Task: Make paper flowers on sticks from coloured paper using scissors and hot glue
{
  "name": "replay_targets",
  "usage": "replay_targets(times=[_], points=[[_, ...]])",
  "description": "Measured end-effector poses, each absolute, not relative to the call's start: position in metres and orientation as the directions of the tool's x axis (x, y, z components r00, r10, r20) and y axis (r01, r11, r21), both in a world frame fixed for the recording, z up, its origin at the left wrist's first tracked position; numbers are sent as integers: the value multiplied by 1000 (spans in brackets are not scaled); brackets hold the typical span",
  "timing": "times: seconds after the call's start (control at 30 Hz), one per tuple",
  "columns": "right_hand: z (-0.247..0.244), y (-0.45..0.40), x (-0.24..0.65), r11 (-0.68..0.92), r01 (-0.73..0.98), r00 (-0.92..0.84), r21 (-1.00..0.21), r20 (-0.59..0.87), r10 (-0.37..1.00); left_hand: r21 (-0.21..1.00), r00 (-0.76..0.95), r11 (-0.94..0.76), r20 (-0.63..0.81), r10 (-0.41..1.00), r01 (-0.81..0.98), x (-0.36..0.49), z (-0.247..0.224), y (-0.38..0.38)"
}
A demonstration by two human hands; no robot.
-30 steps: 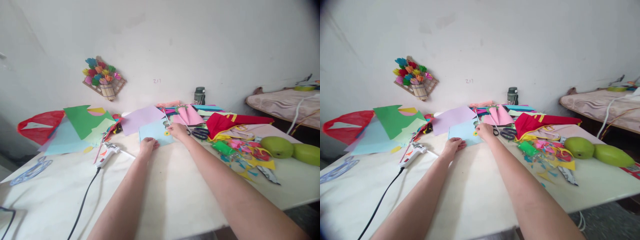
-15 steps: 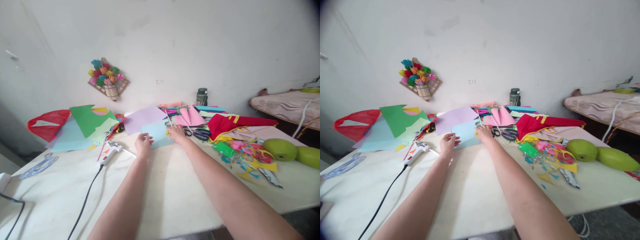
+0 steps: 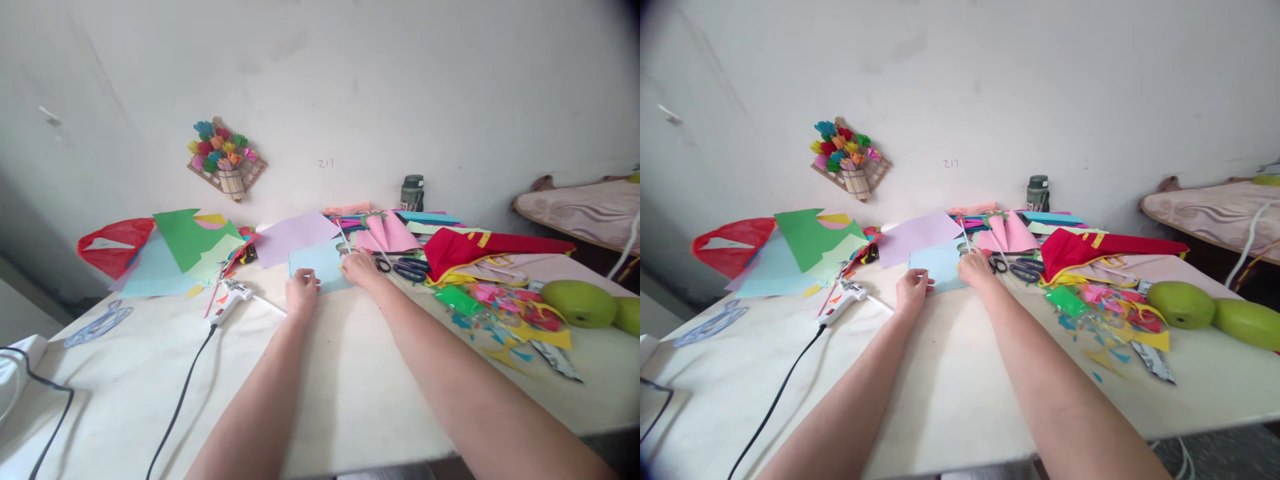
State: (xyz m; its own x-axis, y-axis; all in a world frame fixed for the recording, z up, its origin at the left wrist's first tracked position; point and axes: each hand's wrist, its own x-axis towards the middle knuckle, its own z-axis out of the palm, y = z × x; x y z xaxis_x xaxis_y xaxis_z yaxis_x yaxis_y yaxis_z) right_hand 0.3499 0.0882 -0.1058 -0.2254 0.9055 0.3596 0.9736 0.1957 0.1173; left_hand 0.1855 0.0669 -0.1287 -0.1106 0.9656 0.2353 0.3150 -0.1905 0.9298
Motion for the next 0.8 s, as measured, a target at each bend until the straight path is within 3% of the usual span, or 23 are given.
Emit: replay_targets(times=[0.17, 0.3, 0.37, 0.47, 0.53, 0.6, 0.7, 0.8], points=[[-110, 89, 349, 220, 963, -264, 153, 405, 875, 879, -137, -170, 254, 957, 446, 177, -118, 65], [-110, 90, 350, 206, 974, -226, 95, 510, 830, 710, -386, 22, 357, 851, 704, 152, -95, 62], [-108, 91, 348, 181, 983, -136, -23, 568, 812, 632, -443, 138, 354, 824, 763, 142, -88, 60], [-105, 93, 342, 159, 906, 73, -392, 515, 854, 572, -430, 192, 316, 846, 798, 135, -85, 59], [-102, 95, 338, 178, 710, 121, -682, 366, 923, 570, -390, 178, 276, 878, 802, 137, -88, 60], [-100, 94, 334, 175, 444, 71, -879, 229, 971, 610, -330, 117, 249, 910, 784, 142, -92, 63], [-96, 88, 330, 139, 174, -19, -975, 138, 990, 739, -207, -43, 244, 947, 672, 152, -98, 68], [-95, 81, 328, 131, 64, -127, -989, 122, 984, 852, -73, -162, 227, 971, 498, 161, -103, 70]])
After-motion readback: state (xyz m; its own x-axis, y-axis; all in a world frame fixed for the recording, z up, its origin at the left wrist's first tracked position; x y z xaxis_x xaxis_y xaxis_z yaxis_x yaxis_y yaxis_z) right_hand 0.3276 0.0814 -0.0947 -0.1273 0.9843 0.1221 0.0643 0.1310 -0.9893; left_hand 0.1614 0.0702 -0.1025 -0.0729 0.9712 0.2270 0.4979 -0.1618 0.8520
